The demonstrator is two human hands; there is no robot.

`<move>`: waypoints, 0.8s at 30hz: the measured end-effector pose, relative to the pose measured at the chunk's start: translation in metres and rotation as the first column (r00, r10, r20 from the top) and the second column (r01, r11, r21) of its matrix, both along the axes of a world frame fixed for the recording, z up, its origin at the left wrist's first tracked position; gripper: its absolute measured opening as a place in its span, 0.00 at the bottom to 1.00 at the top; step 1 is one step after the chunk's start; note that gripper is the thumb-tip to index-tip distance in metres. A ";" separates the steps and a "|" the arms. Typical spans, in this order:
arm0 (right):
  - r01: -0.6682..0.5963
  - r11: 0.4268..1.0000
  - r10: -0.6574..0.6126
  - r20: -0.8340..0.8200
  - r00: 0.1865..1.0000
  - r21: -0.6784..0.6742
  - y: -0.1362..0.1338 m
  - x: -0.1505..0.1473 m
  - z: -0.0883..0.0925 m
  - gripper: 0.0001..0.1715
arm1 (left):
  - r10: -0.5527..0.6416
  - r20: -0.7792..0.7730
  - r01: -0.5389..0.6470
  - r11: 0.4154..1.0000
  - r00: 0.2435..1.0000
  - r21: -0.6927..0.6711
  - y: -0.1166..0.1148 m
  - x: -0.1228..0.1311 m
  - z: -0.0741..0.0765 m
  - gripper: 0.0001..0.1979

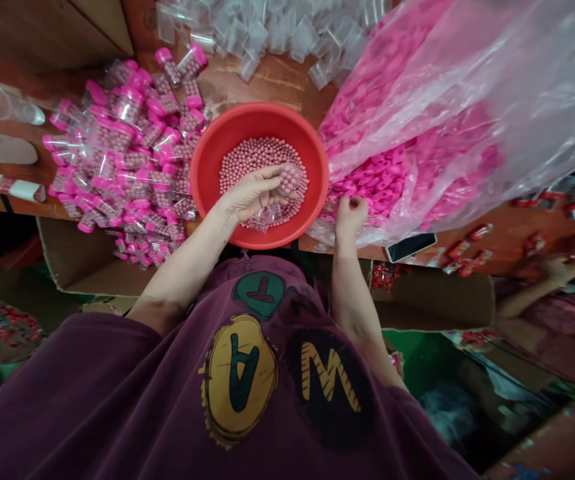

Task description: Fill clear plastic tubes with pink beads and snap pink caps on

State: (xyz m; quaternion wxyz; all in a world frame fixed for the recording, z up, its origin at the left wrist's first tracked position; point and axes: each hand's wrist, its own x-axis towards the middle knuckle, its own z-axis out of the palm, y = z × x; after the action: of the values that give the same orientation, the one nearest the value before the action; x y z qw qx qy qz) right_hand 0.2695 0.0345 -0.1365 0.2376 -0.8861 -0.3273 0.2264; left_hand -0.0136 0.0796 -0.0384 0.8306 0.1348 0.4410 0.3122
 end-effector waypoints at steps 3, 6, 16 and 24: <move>-0.142 0.950 0.178 -0.108 0.978 0.279 -0.003 -0.011 0.035 0.27 | 0.020 -0.007 -0.020 1.000 1.000 0.018 -0.004 0.000 0.005 0.17; -0.400 0.795 0.510 -0.144 0.848 0.456 0.002 -0.041 0.081 0.30 | 0.058 -0.037 -0.056 0.997 0.998 0.044 -0.010 0.006 0.007 0.13; -0.606 0.630 0.709 -0.040 0.705 0.485 0.011 -0.098 0.130 0.19 | 0.144 -0.026 -0.140 0.983 0.989 0.120 -0.021 0.013 0.013 0.10; -0.690 0.592 0.733 0.076 0.676 0.417 0.007 -0.102 0.127 0.19 | 0.184 -0.044 -0.173 0.969 0.982 0.177 -0.030 0.016 0.010 0.07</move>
State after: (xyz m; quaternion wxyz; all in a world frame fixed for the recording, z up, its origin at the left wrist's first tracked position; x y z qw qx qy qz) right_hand 0.1673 0.0410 -0.0098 0.3248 -0.5968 -0.6808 0.2735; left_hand 0.0028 0.0493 -0.0283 0.7707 0.1752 0.4476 0.4183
